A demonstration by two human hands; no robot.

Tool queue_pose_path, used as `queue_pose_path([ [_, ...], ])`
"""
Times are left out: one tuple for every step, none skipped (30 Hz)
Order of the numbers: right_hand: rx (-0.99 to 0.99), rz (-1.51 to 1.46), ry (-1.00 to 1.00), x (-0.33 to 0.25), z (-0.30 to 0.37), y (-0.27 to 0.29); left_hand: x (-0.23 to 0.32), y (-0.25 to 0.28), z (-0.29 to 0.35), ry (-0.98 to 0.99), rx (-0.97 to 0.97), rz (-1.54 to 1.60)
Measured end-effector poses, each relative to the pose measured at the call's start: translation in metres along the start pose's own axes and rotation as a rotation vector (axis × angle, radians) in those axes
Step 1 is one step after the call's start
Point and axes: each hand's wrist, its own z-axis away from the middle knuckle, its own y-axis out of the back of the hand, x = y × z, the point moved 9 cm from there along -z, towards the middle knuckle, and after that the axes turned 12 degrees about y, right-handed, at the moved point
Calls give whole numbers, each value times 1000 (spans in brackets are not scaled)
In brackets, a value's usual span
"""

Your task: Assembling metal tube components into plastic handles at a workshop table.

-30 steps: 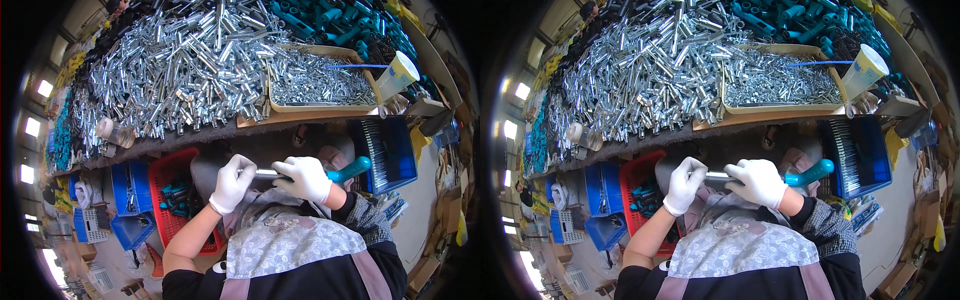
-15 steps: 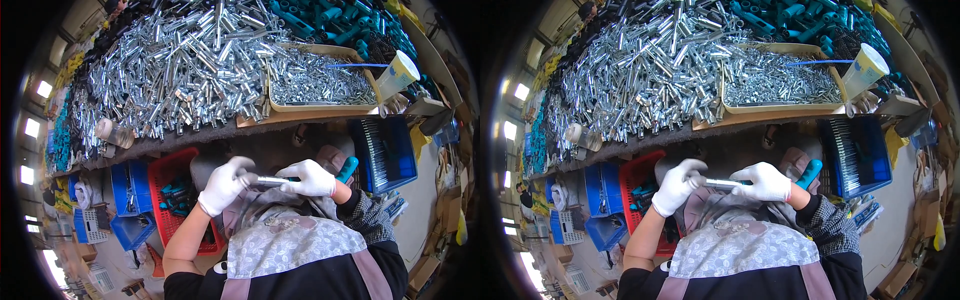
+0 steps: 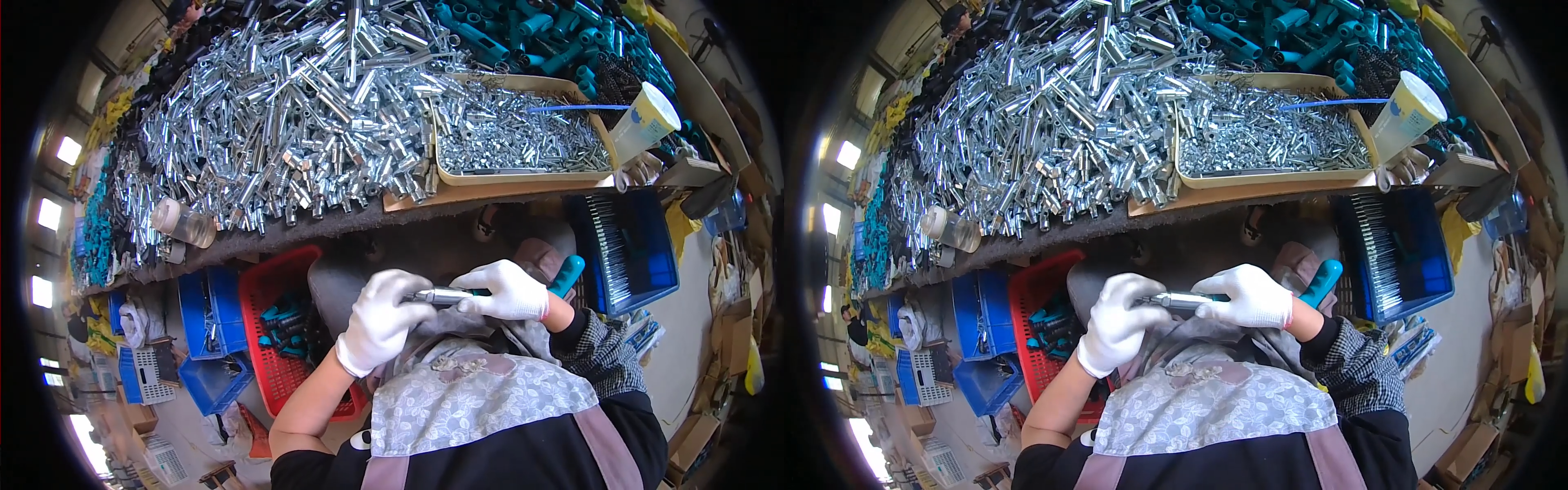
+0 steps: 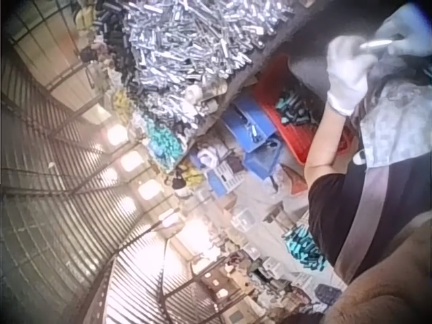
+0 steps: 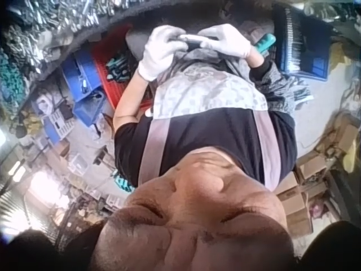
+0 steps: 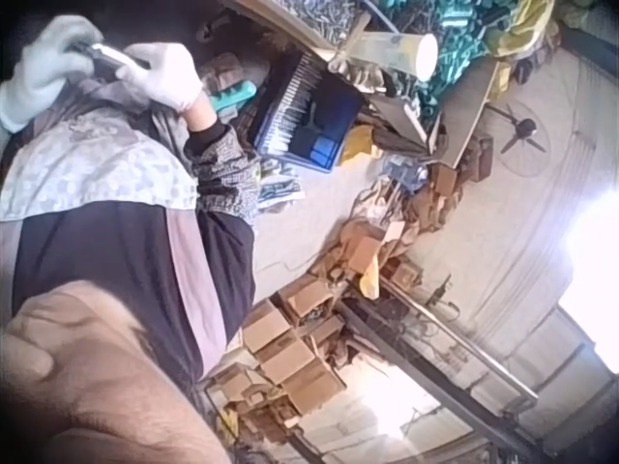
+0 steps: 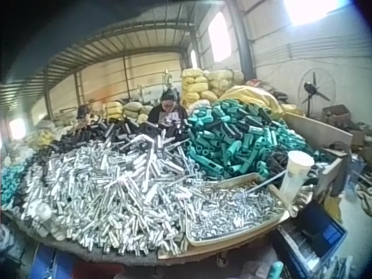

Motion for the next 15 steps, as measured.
queue_pose_path([
  [2, 19, -6, 0, 1, 0, -8, 6, -4, 115, 91, 40],
  [5, 18, -9, 0, 1, -2, -31, 4, -1, 457, 48, 237],
  [7, 28, -4, 0, 0, -3, -32, 6, -1, 456, 49, 236],
  [10, 38, 1, -1, -1, -3, -51, -11, 6, 677, -102, 450],
  [11, 38, 2, -1, -1, -3, -64, -31, 18, 893, -257, 666],
  [5, 16, -1, -1, -1, -3, -50, -18, 6, 591, -146, 476],
  [0, -7, -3, -2, -1, -3, -27, -6, -1, 291, -36, 283],
  [-1, -7, -4, -3, -1, -2, -7, 2, 3, 87, 40, 18],
  [9, 2, -3, -4, -2, -2, -7, 2, 2, 86, 37, 18],
  [19, 11, -2, -5, -2, -2, -11, 4, 1, 133, 49, 60],
  [20, 9, -4, -5, -2, -3, -16, 5, 1, 180, 60, 102],
  [10, 27, -2, -5, -2, -4, -44, -6, 5, 515, -44, 309],
  [1, 44, 0, -5, -3, -4, -66, -21, 19, 850, -152, 515],
  [2, 42, -3, -5, -2, -4, -60, -23, 11, 700, -241, 472],
  [2, 34, 13, -5, -3, -5, -61, -27, 15, 703, -242, 472],
])
